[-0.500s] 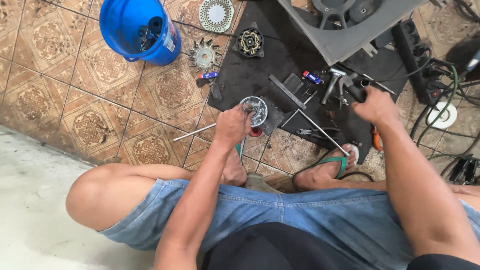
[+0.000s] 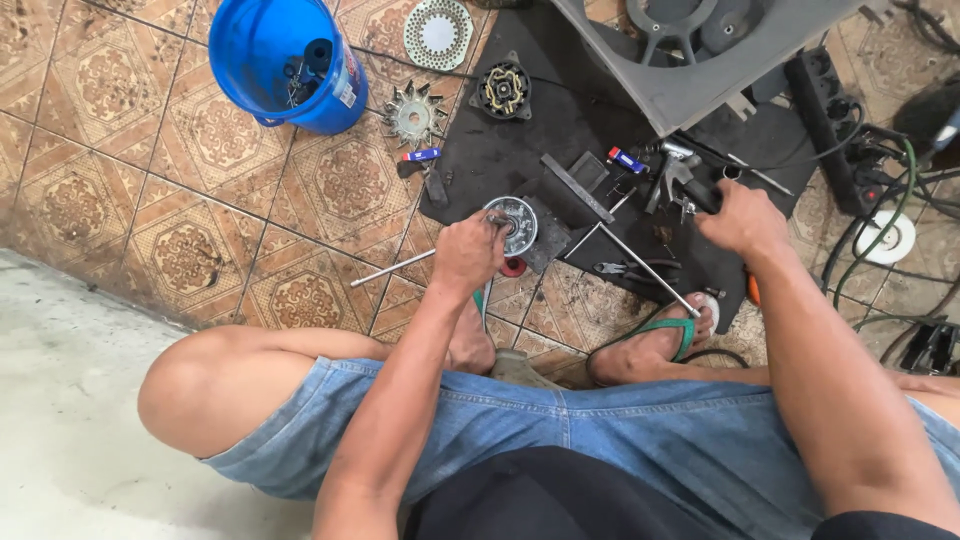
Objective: Removing a bearing from a mechanical motor housing using a hammer, metal rod, and pliers
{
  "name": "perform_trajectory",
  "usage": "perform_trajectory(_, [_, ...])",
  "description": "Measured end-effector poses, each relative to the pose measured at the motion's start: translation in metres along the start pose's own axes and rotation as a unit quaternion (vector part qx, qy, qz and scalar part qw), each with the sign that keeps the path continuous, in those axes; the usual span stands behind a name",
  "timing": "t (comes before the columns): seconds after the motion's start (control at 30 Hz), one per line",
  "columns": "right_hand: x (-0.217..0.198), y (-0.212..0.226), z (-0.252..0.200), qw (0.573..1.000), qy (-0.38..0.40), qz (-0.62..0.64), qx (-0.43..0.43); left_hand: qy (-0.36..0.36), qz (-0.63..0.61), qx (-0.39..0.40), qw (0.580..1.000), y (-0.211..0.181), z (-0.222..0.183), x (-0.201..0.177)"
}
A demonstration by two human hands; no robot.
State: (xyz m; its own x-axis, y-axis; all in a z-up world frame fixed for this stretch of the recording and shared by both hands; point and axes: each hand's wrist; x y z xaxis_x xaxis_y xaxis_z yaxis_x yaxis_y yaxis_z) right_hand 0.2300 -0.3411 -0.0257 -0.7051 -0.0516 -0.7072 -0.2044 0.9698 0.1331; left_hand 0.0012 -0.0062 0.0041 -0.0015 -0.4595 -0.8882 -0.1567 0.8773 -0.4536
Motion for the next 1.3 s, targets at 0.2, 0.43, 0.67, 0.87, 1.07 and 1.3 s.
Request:
perform_trajectory(0.2, [-0.003,0.006,0.006,1.000,-0.002,0.001,-0.004,0.011,0.005,0.003,1.000,0.019,0.006,0.028])
perform_trajectory(0.43, [-0.041,0.056,-0.043,0.968,-0.056,0.163,-0.181,0.138,0.140,0.017,0.980,0.028,0.022,0.034])
perform_trajectory(0.67, [-0.090,0.138,-0.177,0.862,-0.222,0.060,-0.451,0.108,0.183,0.071,0.974,0.047,0.024,0.054])
perform_trajectory(0.87, [-0.030,0.148,-0.137,0.929,-0.122,-0.129,-0.325,0.089,0.257,0.084,0.959,0.046,0.022,0.064])
perform_trajectory(1.07, [-0.098,0.175,-0.184,0.944,-0.109,-0.154,-0.271,0.099,0.186,0.064,0.975,0.048,0.028,0.069])
perform_trajectory(1.3, [-0.070,0.168,-0.182,0.693,-0.392,0.308,-0.521,0.057,0.158,0.060,0.984,0.034,0.028,0.042])
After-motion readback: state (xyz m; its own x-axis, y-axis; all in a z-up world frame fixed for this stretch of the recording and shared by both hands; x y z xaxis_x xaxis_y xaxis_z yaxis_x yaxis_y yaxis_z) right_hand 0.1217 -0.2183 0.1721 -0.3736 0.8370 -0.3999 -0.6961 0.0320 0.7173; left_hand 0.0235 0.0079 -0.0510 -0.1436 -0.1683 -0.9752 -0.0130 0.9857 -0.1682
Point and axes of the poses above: each hand's wrist, its own z-axis towards the middle knuckle, its own x-axis out of the palm, y = z × x, and after that the axes turned 13 degrees about y, right-handed
